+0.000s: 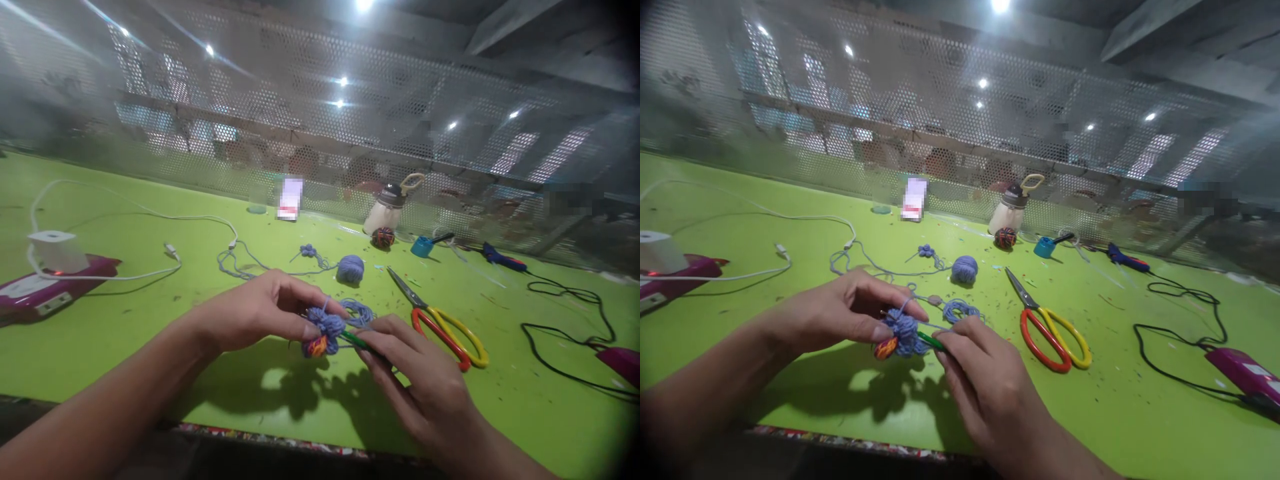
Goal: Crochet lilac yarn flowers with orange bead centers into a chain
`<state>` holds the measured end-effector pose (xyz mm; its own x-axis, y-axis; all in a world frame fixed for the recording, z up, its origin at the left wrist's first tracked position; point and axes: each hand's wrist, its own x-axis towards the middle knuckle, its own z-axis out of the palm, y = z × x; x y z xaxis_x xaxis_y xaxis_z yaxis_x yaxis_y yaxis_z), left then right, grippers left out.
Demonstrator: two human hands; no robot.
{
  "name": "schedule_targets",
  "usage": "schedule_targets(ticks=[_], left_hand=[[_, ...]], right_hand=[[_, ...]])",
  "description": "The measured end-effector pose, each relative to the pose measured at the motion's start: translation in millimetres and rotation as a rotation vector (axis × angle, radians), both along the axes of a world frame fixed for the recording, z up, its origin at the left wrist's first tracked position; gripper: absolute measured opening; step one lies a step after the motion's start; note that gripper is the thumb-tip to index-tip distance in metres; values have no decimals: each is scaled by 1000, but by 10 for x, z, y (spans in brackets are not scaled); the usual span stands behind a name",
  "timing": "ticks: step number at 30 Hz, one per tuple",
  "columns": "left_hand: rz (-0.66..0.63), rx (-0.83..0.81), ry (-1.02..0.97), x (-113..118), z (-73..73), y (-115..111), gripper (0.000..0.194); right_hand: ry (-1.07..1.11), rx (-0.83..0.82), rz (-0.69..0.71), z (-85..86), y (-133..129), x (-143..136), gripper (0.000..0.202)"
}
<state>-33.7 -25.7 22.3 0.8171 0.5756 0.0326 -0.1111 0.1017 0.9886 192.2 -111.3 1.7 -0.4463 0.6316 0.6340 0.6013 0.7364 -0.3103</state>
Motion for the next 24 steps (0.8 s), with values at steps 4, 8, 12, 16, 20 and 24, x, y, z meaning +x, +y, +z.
schedule_targets(ticks=[4, 8, 12, 16, 20, 24], left_hand=[[-22, 5, 41, 2, 6, 0, 30], [-24, 47, 56, -5, 12, -10, 32], [-37, 74, 66, -8, 40, -22, 33], [-75, 113, 86, -12, 70, -27, 38], [-93, 140, 98, -15, 79, -35, 38], [-105, 112, 96, -10, 77, -48, 41]], right_hand=[[-43, 1, 8, 55, -5, 74, 29], [-48, 8, 21, 51, 4, 124, 28], [-88, 25, 12, 14, 27, 192, 27], [-175, 68, -6, 14, 40, 279, 24], [-240, 108, -23, 46, 32, 341, 25], [-325, 142, -33, 75, 20, 418, 28]])
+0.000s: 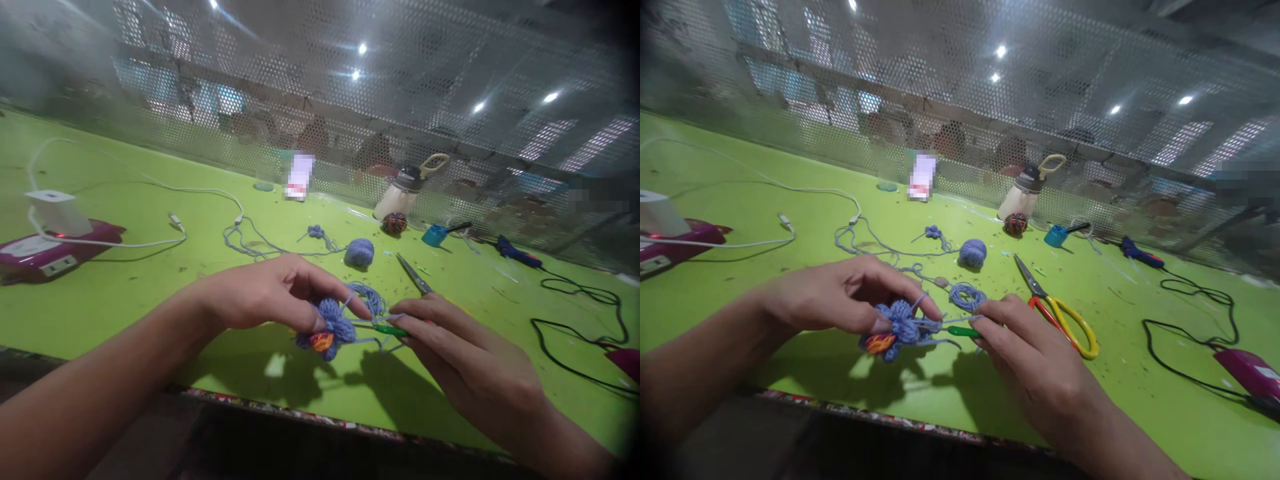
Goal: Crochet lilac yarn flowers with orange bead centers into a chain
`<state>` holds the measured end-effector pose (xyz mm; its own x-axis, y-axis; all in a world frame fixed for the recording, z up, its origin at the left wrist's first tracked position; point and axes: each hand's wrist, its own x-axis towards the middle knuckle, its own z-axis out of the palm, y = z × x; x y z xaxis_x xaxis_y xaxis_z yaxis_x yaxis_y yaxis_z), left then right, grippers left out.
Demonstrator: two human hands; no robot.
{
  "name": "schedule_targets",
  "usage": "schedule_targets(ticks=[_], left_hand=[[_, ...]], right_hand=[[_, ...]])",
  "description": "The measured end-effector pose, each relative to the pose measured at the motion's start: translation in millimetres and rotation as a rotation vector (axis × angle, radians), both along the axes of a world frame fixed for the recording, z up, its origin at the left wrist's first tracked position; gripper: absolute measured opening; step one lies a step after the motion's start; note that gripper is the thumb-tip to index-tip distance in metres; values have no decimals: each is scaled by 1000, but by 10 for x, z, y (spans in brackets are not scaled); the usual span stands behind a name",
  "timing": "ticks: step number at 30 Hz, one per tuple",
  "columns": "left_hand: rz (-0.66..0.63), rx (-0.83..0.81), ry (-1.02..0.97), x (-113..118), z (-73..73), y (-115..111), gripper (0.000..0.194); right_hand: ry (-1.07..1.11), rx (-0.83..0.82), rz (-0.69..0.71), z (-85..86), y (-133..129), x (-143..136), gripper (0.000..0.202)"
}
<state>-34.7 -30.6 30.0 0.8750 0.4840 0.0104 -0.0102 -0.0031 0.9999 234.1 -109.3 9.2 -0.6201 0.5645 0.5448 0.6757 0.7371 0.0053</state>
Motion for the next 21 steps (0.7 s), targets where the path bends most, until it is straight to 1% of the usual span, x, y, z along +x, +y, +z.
schedule_targets(ticks=[4, 7, 10, 14, 17, 21], left_hand=[[-9, -34, 3, 16, -13, -5, 41], [1, -55, 9, 30, -37, 7, 39], [23, -43, 21, 43, -67, 30, 38], [38, -28, 62, 60, -94, 57, 38], [77, -74, 73, 70, -101, 70, 38], [169, -209, 17, 82, -115, 113, 34]], right_hand=[[-88, 60, 16, 63, -4, 104, 33], [-178, 31, 91, 192, 3, 130, 39], [-248, 30, 169, 364, 27, 80, 38], [-358, 93, 182, 530, 73, -45, 37], [-392, 135, 169, 570, 92, -120, 37], [-508, 281, 140, 509, 101, -106, 36]])
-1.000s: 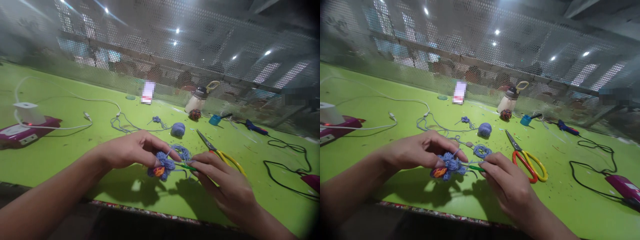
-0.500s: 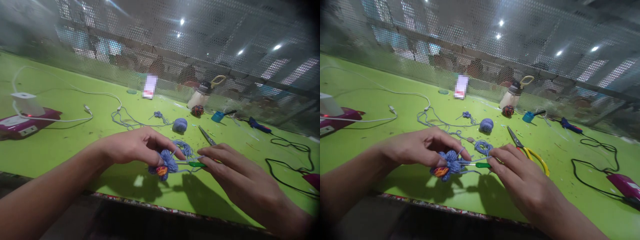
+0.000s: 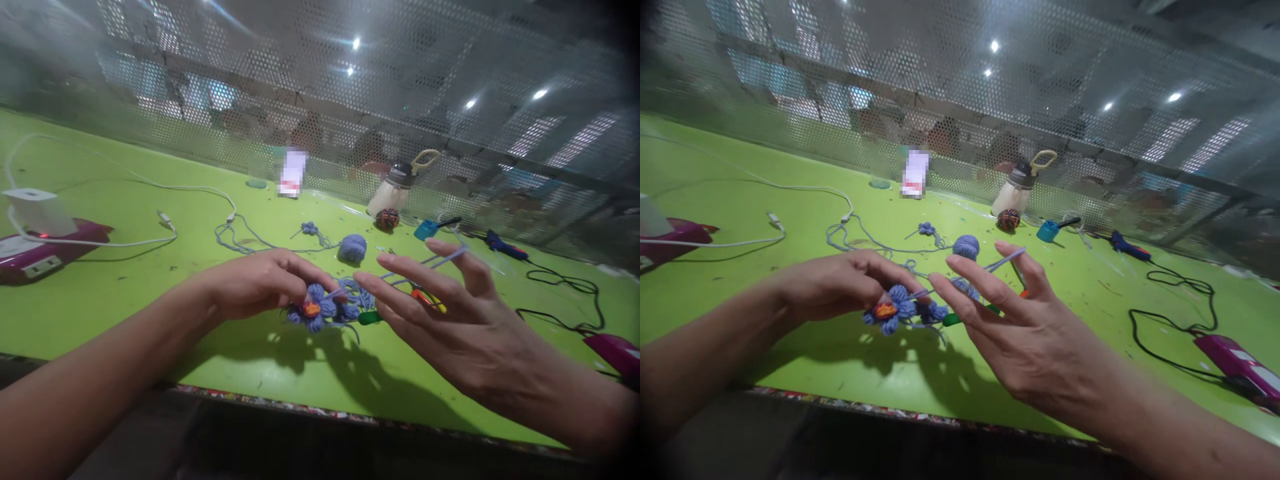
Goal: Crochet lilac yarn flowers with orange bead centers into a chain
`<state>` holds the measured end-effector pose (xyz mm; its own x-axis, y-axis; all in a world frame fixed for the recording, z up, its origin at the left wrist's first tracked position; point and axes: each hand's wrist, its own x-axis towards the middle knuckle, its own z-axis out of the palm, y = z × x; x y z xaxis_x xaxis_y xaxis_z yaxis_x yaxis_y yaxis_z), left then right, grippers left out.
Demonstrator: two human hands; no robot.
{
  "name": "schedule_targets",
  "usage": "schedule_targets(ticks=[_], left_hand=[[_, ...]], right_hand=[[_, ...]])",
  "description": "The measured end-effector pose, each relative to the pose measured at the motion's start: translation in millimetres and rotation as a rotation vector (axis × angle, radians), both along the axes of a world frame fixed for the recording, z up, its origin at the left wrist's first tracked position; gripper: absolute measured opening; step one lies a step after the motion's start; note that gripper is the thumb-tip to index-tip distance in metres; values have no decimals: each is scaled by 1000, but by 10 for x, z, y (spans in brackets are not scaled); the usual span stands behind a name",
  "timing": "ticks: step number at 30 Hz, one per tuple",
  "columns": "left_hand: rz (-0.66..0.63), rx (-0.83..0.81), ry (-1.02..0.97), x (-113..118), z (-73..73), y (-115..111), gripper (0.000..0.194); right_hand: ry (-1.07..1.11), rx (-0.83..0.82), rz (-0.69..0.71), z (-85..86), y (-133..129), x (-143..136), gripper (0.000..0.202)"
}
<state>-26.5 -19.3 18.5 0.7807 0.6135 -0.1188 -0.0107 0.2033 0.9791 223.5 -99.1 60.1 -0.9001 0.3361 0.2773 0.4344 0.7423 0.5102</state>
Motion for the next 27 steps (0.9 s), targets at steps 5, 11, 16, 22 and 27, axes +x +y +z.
schedule_targets(ticks=[5, 11, 16, 22, 27], left_hand=[[153, -165, -46, 34, -56, 91, 24], [272, -264, -124, 25, -102, 160, 22], [331, -237, -210, -5, -68, 158, 21], [416, -230, -326, 4, -31, 116, 23], [439, -284, -432, -28, -9, 103, 28]], right_hand=[[5, 135, -50, -177, 31, 117, 22], [136, 255, -75, -479, 159, 228, 22], [350, 243, -194, -753, 252, 298, 19], [523, -33, -275, -849, 278, 269, 19], [771, -436, -519, -827, 375, 162, 28]])
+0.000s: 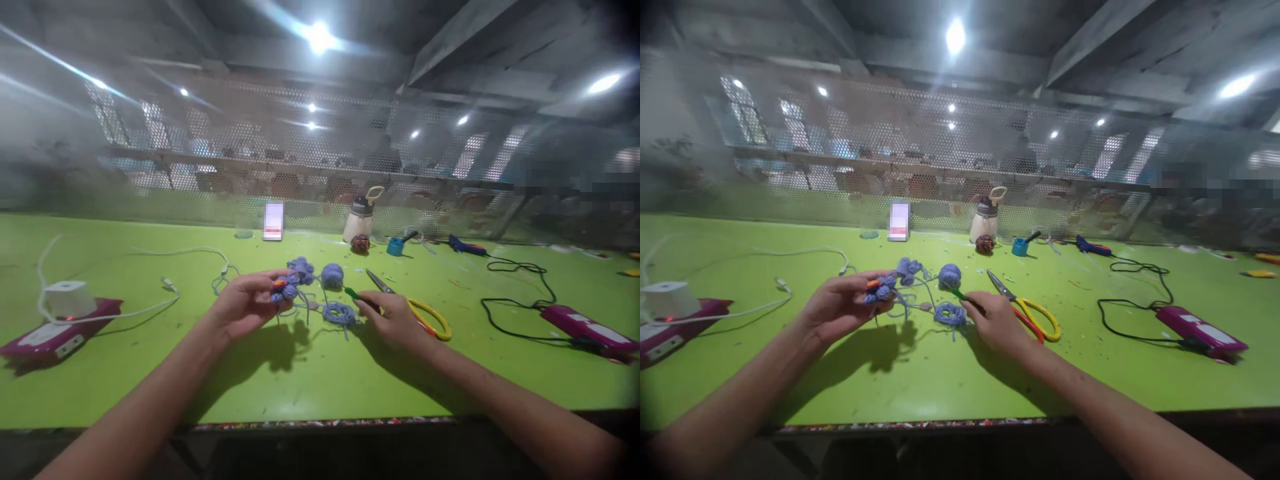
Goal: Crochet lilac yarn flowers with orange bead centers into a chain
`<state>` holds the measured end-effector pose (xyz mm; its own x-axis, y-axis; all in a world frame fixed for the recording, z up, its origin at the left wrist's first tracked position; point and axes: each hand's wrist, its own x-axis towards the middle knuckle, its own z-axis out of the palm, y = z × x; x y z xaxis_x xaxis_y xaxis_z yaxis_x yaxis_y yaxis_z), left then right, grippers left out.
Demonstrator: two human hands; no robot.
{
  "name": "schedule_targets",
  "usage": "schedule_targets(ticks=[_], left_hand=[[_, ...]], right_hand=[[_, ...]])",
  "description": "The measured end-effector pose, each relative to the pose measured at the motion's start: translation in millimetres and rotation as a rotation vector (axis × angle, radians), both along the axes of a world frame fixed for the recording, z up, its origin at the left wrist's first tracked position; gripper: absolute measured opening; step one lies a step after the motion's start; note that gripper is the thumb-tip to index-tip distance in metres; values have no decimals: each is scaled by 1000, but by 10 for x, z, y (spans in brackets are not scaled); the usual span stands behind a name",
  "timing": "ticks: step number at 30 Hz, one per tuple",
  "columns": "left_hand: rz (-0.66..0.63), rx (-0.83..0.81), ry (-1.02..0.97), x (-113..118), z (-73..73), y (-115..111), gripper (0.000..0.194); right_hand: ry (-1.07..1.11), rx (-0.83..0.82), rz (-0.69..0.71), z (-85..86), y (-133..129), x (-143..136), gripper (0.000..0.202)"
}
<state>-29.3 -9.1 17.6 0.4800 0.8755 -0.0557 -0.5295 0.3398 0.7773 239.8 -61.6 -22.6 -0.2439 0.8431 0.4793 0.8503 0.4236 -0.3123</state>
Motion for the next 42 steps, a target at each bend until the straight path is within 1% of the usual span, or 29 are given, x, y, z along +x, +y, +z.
schedule_targets(ticks=[4, 6, 9, 10, 12, 13, 14, 15, 17, 18, 20, 21, 22, 24, 26, 28, 31, 34, 36, 37, 40, 42], left_hand=[[34, 45, -74, -44, 20, -1, 30], [42, 59, -81, -56, 24, 1, 30], [51, 58, -70, -58, 30, 0, 30], [56, 55, -64, -54, 33, -5, 31], [74, 50, -49, -43, 42, -18, 32], [85, 48, -39, -36, 47, -26, 33], [97, 48, -28, -28, 51, -34, 33], [106, 50, -17, -21, 55, -40, 32], [101, 63, 0, -7, 60, -49, 30], [84, 73, 6, -1, 61, -51, 30], [49, 88, 16, 8, 62, -54, 28], [38, 89, 22, 10, 63, -56, 28], [32, 86, 29, 10, 65, -58, 28], [36, 83, 23, 4, 69, -64, 28], [53, 93, -10, -6, 72, -70, 30], [74, 114, -57, -13, 71, -74, 31], [64, 140, -114, -3, 54, -76, 28], [63, 131, -119, 28, 34, -75, 23], [84, 115, -102, 46, 32, -75, 20], [91, 108, -93, 51, 36, -75, 18], [77, 106, -70, 49, 54, -77, 15], [61, 111, -56, 42, 61, -79, 16]], right_hand=[[7, -140, -33, -25, 71, -43, 31], [-1, -166, -62, 5, 84, -31, 28], [7, -130, -63, 148, 32, -80, 13], [24, -111, -49, 215, -2, -136, 13], [62, -110, 28, 351, -69, -309, 16], [104, -128, 81, 408, -89, -414, 19], [221, -177, 177, 453, -96, -522, 19], [335, -187, 227, 484, -85, -622, 19], [454, -207, 247, 504, -17, -780, 19], [498, -215, 231, 498, 34, -832, 18], [548, -250, 214, 475, 137, -888, 10], [568, -279, 216, 461, 178, -898, 5], [588, -313, 224, 449, 207, -901, 6], [640, -378, 230, 420, 232, -900, 14], [690, -413, 203, 376, 232, -899, 16], [716, -412, 145, 308, 235, -903, 15], [719, -331, 43, 193, 258, -917, 20], [743, -181, 3, 141, 270, -918, 23], [794, -125, 14, 165, 270, -893, 23], [830, -124, 27, 194, 271, -869, 21], [972, -202, 102, 332, 281, -750, 16], [1070, -267, 180, 447, 274, -649, 18]])
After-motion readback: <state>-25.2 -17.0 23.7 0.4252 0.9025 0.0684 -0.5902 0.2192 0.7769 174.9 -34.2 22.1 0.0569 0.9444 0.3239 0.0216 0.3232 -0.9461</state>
